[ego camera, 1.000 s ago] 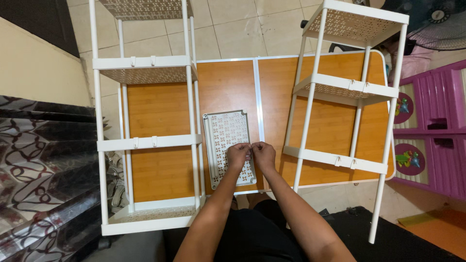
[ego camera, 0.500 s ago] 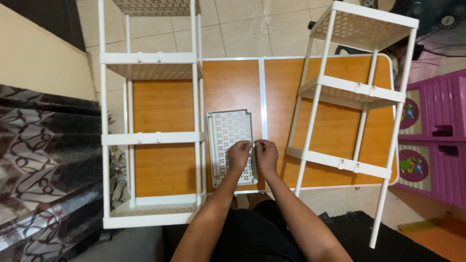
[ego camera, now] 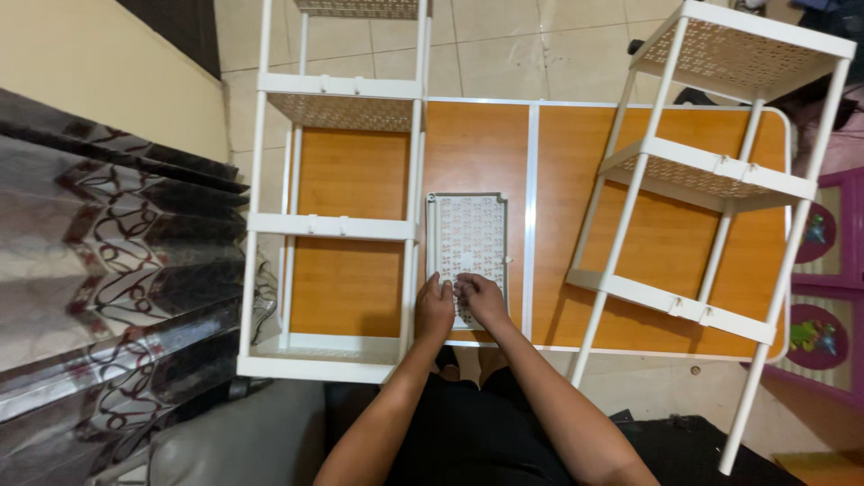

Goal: The person assembles two white plastic shelving units on a wooden table. They attach perforated shelves to the frames, secure the components, and place the completed units side by side.

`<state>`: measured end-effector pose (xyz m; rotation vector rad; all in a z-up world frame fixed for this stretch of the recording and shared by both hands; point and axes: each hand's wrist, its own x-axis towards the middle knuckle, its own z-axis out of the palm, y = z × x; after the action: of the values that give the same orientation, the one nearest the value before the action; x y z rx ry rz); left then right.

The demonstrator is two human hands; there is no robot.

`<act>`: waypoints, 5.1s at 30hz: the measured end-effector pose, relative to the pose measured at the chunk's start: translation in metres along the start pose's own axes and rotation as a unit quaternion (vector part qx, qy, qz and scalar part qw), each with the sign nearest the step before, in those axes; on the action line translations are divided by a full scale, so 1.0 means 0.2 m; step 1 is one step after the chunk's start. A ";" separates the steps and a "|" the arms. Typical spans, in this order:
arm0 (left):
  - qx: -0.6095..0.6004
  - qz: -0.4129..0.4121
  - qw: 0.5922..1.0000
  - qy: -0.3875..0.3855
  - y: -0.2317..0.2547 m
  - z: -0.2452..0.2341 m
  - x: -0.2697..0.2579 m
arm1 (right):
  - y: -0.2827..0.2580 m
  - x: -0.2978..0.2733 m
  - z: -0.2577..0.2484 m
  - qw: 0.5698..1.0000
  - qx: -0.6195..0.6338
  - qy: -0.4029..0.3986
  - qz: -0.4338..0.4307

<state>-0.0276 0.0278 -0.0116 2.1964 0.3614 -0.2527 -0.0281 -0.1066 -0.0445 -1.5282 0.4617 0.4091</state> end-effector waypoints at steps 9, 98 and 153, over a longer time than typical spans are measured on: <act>-0.043 -0.164 0.984 -0.046 0.10 -0.08 -0.02 | 0.12 0.04 0.14 0.998 -0.028 -0.002 0.060; 0.218 0.221 0.940 -0.145 0.02 -0.01 -0.26 | -0.21 -0.83 -0.27 0.967 -0.003 0.245 -0.074; -0.471 0.269 0.838 -0.057 1.43 -0.94 -0.93 | -1.33 -1.99 -0.94 0.896 -0.318 0.001 -0.310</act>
<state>-0.0940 -0.0189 0.3693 1.2104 -0.1969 0.1074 -0.2325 -0.2844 0.3931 -2.2004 -0.2066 0.0428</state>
